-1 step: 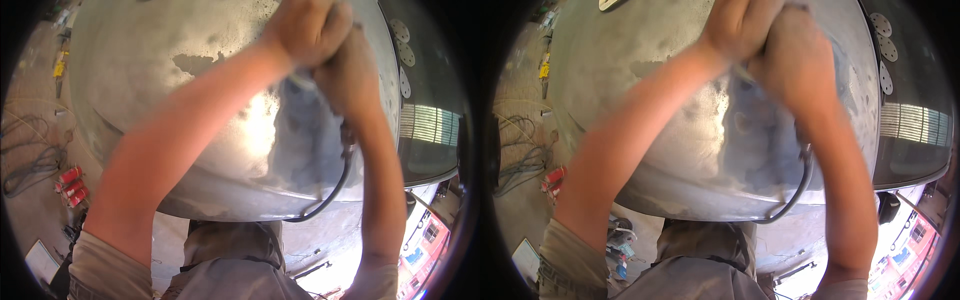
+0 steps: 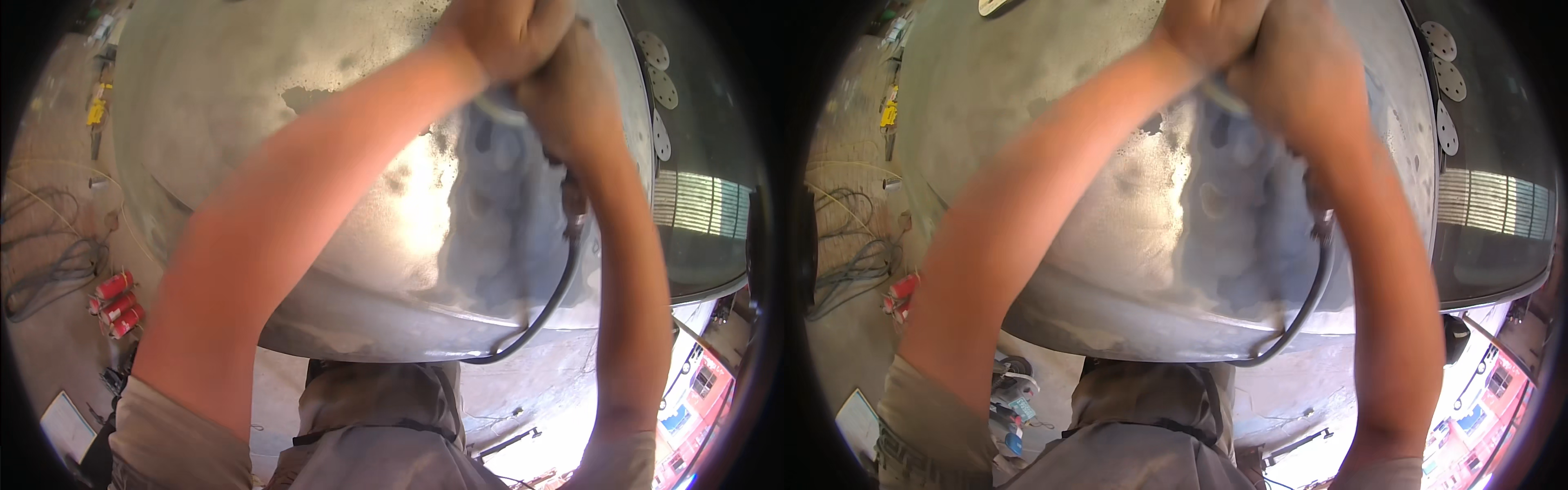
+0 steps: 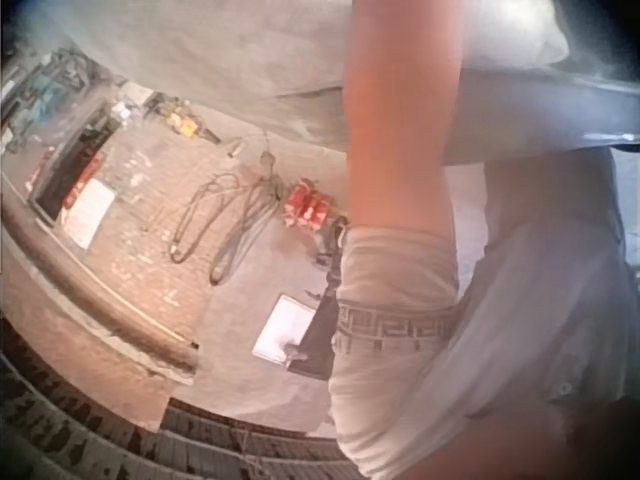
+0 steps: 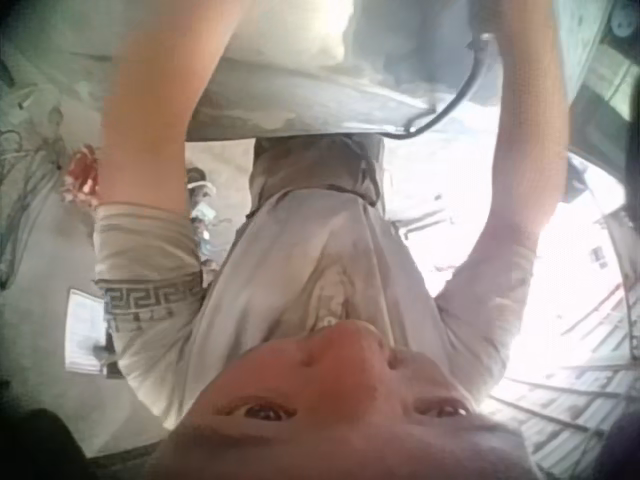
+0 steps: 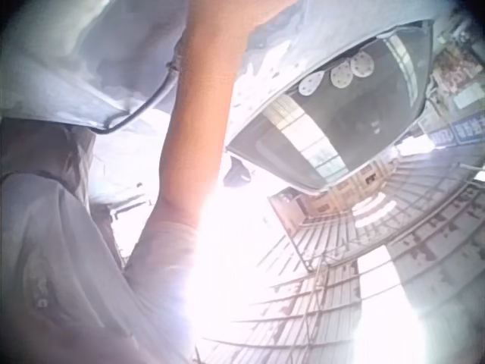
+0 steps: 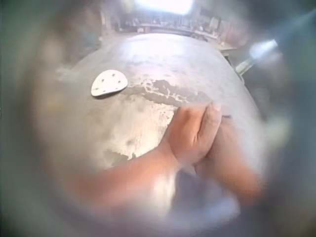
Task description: The person sands a car hood using a pneumatic orbital sander and sanding discs, repeatedly wiping the surface with a cloth to remove dust. The person switches between different sanding discs during the process.
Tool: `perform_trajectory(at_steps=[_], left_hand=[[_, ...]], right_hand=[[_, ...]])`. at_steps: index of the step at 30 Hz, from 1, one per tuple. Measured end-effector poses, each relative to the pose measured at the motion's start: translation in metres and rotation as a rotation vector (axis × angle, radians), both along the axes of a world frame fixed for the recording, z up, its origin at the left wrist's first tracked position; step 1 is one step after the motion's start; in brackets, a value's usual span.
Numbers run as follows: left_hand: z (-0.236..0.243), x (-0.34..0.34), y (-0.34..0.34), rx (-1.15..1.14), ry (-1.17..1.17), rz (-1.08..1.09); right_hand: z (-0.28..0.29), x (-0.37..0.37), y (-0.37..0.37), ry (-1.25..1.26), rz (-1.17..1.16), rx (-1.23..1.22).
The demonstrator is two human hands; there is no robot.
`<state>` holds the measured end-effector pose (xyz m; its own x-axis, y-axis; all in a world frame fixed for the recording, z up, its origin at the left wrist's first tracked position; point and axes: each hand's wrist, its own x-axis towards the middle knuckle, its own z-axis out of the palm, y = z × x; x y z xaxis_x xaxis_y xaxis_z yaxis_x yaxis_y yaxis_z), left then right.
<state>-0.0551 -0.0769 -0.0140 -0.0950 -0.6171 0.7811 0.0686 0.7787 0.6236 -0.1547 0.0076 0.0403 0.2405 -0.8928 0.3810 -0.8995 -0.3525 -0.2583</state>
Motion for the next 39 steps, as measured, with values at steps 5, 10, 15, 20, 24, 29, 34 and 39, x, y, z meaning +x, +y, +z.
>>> perform_trajectory(at_steps=[5,10,15,20,24,29,34,39], left_hand=[[0.004,-0.014,-0.072,-0.187,-0.031,0.15],[-0.016,0.001,-0.008,-0.054,-0.049,0.035],[0.005,-0.004,-0.071,-0.155,0.003,0.194],[-0.009,-0.005,-0.05,-0.134,0.005,0.105],[-0.008,0.01,-0.007,-0.006,-0.043,0.011],[-0.008,-0.005,-0.039,-0.02,0.012,-0.023],[-0.012,0.003,-0.011,-0.015,-0.12,0.01],[-0.008,-0.005,-0.051,-0.222,-0.044,0.317]], right_hand=[[0.022,0.005,-0.049,-0.135,-0.111,0.076],[-0.014,-0.006,-0.01,-0.018,0.004,-0.063],[0.004,-0.004,-0.079,-0.029,-0.035,-0.054],[-0.019,0.003,-0.009,0.04,0.054,-0.177],[-0.008,0.001,-0.011,0.036,-0.044,-0.098],[-0.006,-0.003,-0.036,0.04,-0.121,0.03],[-0.011,-0.003,-0.013,0.052,-0.045,-0.059],[-0.004,-0.005,-0.05,0.093,-0.074,-0.028]])
